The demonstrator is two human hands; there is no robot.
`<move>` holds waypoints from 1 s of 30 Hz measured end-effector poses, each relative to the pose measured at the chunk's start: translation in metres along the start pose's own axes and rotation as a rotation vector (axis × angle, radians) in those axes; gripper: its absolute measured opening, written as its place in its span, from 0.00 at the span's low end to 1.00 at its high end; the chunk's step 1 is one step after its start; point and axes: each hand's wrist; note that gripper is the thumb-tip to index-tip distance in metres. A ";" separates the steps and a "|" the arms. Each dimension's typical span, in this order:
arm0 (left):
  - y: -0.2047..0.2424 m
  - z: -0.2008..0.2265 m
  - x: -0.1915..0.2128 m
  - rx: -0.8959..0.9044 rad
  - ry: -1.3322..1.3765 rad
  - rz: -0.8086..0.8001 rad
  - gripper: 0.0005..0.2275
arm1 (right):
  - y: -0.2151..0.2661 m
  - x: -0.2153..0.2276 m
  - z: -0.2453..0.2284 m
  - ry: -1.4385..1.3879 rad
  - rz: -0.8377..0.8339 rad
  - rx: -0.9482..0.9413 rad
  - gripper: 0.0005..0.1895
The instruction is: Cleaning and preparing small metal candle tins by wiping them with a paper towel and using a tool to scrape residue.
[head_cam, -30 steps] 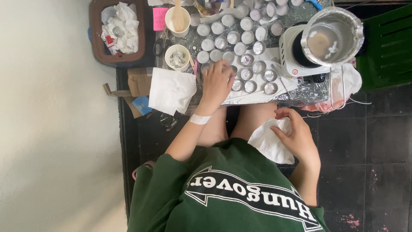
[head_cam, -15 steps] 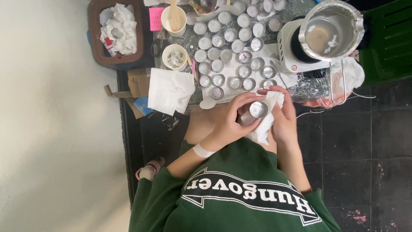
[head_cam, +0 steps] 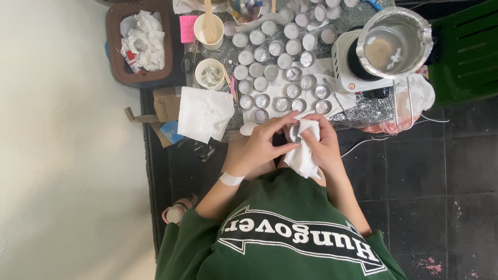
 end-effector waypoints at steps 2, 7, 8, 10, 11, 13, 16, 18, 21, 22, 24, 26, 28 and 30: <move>0.007 -0.010 0.006 0.009 0.046 -0.007 0.25 | -0.002 0.004 0.006 0.028 -0.019 -0.018 0.15; 0.021 -0.026 0.008 -0.005 0.251 -0.028 0.20 | 0.004 0.002 0.009 0.019 -0.017 -0.084 0.14; 0.023 -0.027 0.010 0.088 0.290 -0.029 0.18 | 0.005 0.000 0.004 -0.055 0.026 -0.075 0.14; 0.025 -0.030 0.009 0.176 0.325 -0.026 0.17 | 0.007 -0.006 -0.011 -0.126 0.063 -0.062 0.13; 0.028 -0.033 0.005 0.273 0.288 -0.065 0.15 | 0.010 -0.010 -0.019 -0.091 0.049 0.008 0.14; 0.034 -0.044 -0.005 0.367 0.251 -0.104 0.13 | 0.016 -0.020 -0.036 -0.054 0.035 0.080 0.15; 0.046 -0.068 -0.024 0.317 0.096 -0.203 0.12 | 0.023 -0.037 -0.054 0.397 -0.084 0.265 0.18; 0.056 -0.084 -0.033 0.273 0.087 -0.235 0.12 | 0.024 -0.043 -0.055 0.692 -0.117 0.343 0.19; 0.063 -0.085 -0.034 0.237 0.232 -0.183 0.14 | 0.019 -0.034 -0.038 0.611 -0.175 0.292 0.18; 0.056 -0.075 -0.029 0.236 0.229 -0.180 0.14 | 0.016 -0.033 -0.033 0.611 -0.179 0.294 0.18; 0.046 -0.054 -0.021 0.285 0.161 -0.193 0.17 | 0.016 -0.029 -0.022 0.216 -0.244 0.041 0.18; 0.027 -0.026 -0.010 0.296 0.054 -0.208 0.18 | 0.014 -0.028 -0.030 0.088 -0.243 -0.060 0.18; 0.017 -0.011 -0.003 0.307 -0.056 -0.218 0.19 | 0.012 -0.026 -0.033 -0.039 -0.247 -0.158 0.19; 0.017 -0.010 -0.001 0.089 -0.233 -0.149 0.21 | 0.011 -0.021 -0.029 0.049 -0.219 -0.147 0.22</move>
Point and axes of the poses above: each hand's wrist, its own y-axis away from the middle knuckle, its own x-axis out of the back of the hand, z = x × y, and after that the axes turned 11 degrees about -x, right-handed
